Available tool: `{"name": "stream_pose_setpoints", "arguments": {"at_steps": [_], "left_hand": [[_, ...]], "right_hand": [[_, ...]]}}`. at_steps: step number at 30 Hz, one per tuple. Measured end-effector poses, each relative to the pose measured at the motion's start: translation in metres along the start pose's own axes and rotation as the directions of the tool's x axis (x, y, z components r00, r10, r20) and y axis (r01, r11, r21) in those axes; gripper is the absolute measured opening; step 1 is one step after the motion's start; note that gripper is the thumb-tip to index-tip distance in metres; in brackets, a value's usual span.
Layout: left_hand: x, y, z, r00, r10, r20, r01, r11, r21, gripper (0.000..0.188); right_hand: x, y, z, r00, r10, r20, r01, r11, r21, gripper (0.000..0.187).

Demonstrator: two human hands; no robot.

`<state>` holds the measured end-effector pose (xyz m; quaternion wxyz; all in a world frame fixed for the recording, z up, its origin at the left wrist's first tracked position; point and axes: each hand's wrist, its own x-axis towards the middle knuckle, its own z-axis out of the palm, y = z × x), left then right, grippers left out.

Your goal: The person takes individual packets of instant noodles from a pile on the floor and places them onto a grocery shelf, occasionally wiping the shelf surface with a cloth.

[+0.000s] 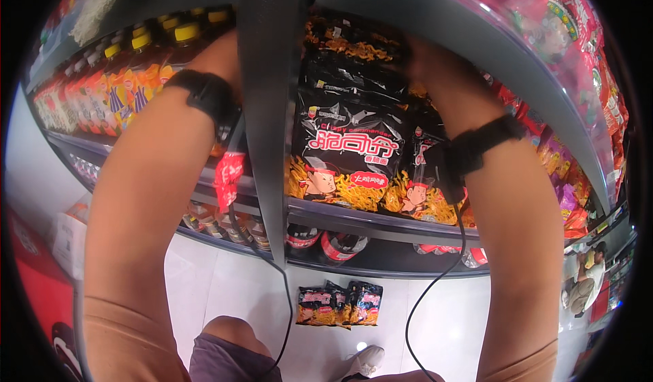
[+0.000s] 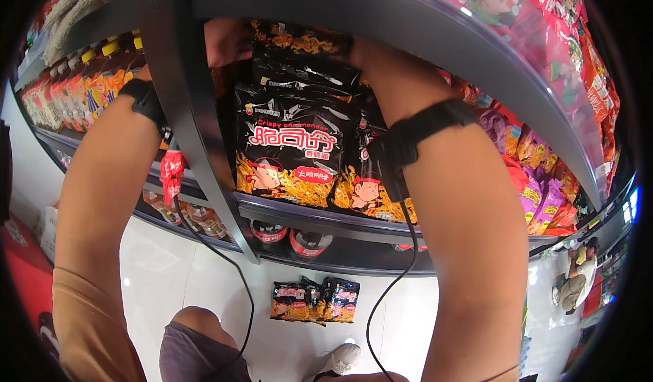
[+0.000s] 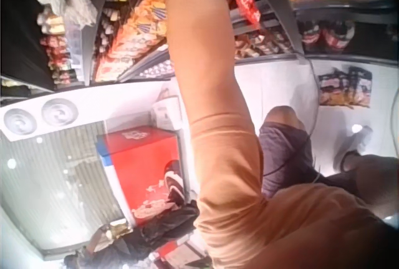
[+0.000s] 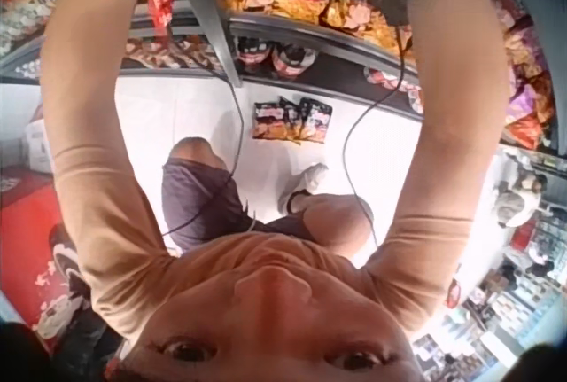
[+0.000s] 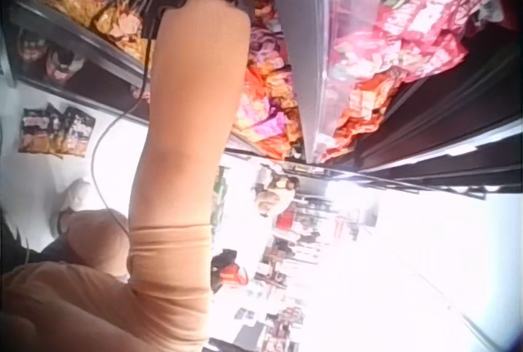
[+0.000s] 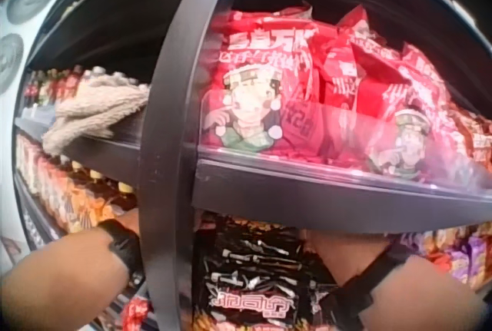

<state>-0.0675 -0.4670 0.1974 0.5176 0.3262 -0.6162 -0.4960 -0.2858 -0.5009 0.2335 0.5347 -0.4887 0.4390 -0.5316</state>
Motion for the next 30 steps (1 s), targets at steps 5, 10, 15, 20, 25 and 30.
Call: {"name": "stream_pose_setpoints", "arguments": {"at_steps": [5,10,15,20,25,30], "left_hand": [[0.019,-0.011,0.0,0.999,0.049,-0.002,-0.048,0.989,0.142,0.026],[0.031,-0.021,0.0,0.995,0.097,0.009,-0.096,0.958,0.271,0.029],[0.039,-0.022,-0.001,0.99,0.134,0.032,-0.135,0.904,0.407,0.032],[0.042,-0.023,-0.005,0.983,0.172,0.059,-0.176,0.818,0.548,0.036],[0.048,-0.024,-0.005,0.971,0.221,0.086,-0.22,0.704,0.676,0.039],[0.063,-0.026,0.001,0.943,0.302,0.14,-0.29,0.54,0.79,0.043]], "right_hand": [[0.025,-0.004,-0.003,0.996,-0.094,0.001,0.094,0.986,-0.134,0.035],[0.034,-0.008,-0.006,0.987,-0.159,0.014,0.157,0.951,-0.266,0.032],[0.036,-0.011,-0.01,0.973,-0.227,0.045,0.226,0.888,-0.401,0.03],[0.033,-0.006,-0.012,0.948,-0.307,0.089,0.299,0.752,-0.588,0.027],[0.027,-0.003,-0.013,0.91,-0.389,0.14,0.362,0.584,-0.727,0.024],[0.024,-0.002,-0.017,0.877,-0.44,0.194,0.384,0.398,-0.833,0.021]]}}
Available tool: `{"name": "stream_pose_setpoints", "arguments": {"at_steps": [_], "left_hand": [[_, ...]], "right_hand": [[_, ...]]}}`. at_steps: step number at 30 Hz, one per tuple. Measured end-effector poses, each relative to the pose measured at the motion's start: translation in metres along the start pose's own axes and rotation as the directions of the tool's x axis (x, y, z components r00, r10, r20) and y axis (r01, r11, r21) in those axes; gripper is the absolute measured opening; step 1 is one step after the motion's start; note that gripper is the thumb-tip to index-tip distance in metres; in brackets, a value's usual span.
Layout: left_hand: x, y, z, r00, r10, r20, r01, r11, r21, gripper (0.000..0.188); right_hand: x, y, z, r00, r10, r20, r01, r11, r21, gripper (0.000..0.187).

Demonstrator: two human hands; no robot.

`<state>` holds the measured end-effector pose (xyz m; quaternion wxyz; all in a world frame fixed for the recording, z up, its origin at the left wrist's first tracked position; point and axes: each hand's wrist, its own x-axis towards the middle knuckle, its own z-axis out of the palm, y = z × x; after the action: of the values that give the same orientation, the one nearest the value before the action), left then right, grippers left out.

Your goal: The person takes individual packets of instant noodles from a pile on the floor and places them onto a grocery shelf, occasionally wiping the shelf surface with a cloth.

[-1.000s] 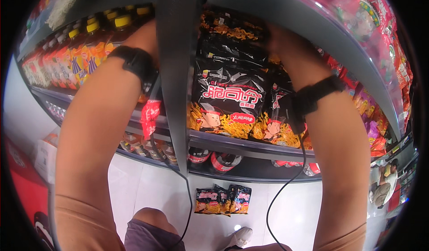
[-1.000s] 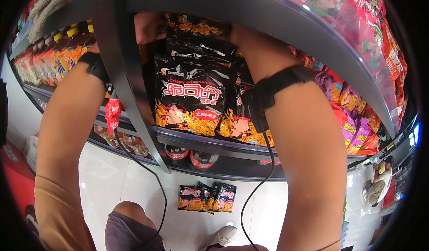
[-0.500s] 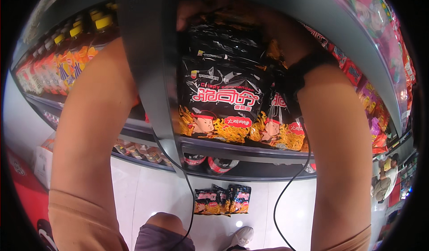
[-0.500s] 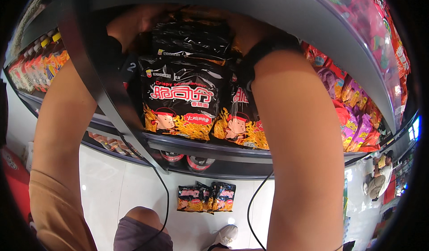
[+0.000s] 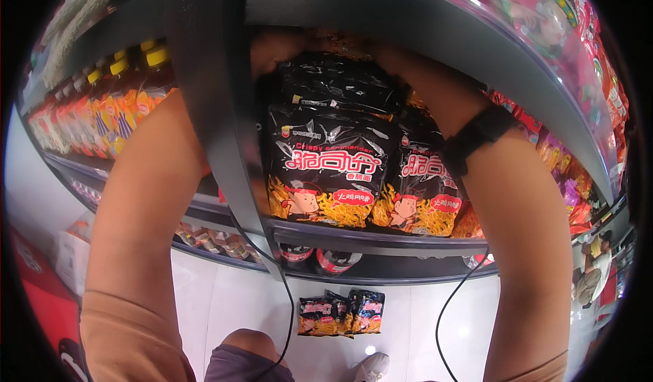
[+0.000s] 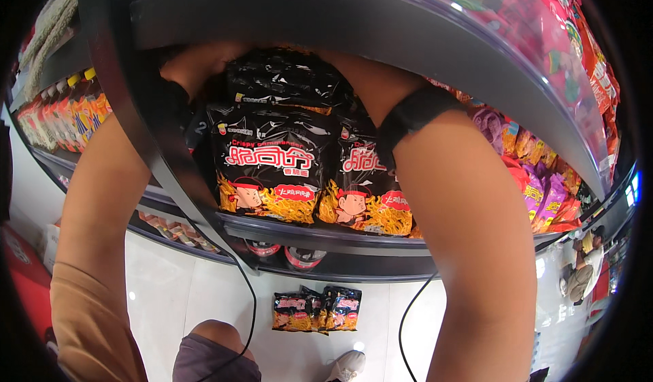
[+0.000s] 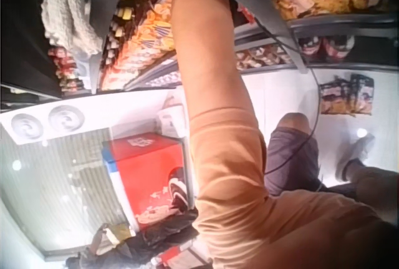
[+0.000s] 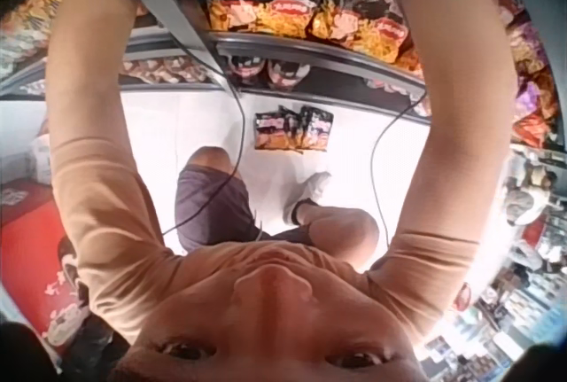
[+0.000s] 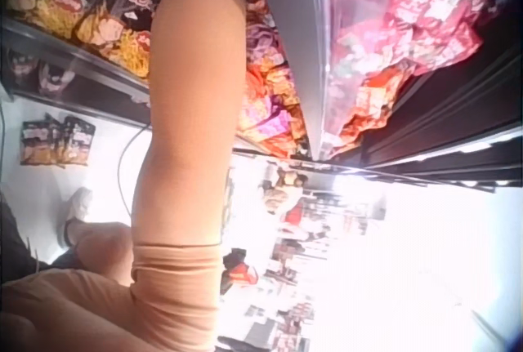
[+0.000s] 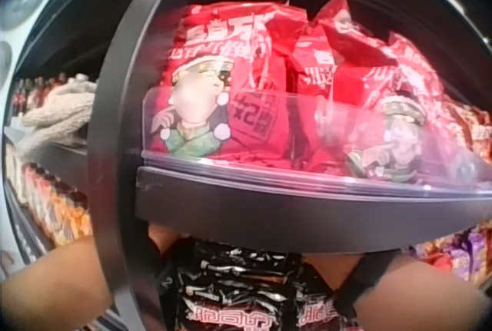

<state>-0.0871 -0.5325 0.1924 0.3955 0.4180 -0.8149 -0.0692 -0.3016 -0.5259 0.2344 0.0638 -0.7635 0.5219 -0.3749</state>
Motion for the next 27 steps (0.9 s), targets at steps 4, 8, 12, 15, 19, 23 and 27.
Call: {"name": "stream_pose_setpoints", "arguments": {"at_steps": [4,8,12,15,19,23,27], "left_hand": [[0.022,-0.006,0.013,0.997,0.067,-0.028,-0.064,0.992,0.109,0.046],[0.04,-0.019,0.026,1.0,0.024,0.018,-0.026,0.99,0.135,0.053],[0.041,-0.025,0.032,0.998,-0.033,0.05,0.021,0.973,0.229,0.048],[0.025,-0.023,0.026,0.998,-0.049,0.032,0.042,0.98,0.195,0.046],[0.0,-0.008,0.009,0.998,-0.061,0.0,0.061,0.993,0.101,0.043],[-0.037,0.007,-0.009,0.993,-0.079,-0.083,0.075,0.996,-0.042,0.041],[-0.094,0.012,-0.033,0.969,-0.152,-0.196,0.1,0.963,-0.251,0.038]], "right_hand": [[0.005,0.002,0.001,0.999,-0.045,-0.019,0.042,0.988,-0.147,0.019],[0.01,0.004,0.005,0.996,-0.081,-0.026,0.073,0.969,-0.236,0.017],[0.007,0.006,0.005,0.994,-0.105,-0.012,0.098,0.96,-0.261,0.015],[-0.005,0.006,0.003,0.994,-0.109,0.006,0.106,0.952,-0.286,0.013],[-0.03,-0.004,-0.007,0.992,-0.121,0.036,0.126,0.941,-0.313,0.011],[-0.076,-0.015,-0.029,0.973,-0.228,0.033,0.225,0.912,-0.344,0.009],[-0.169,-0.007,-0.074,0.833,-0.551,0.058,0.525,0.752,-0.399,0.007]]}}
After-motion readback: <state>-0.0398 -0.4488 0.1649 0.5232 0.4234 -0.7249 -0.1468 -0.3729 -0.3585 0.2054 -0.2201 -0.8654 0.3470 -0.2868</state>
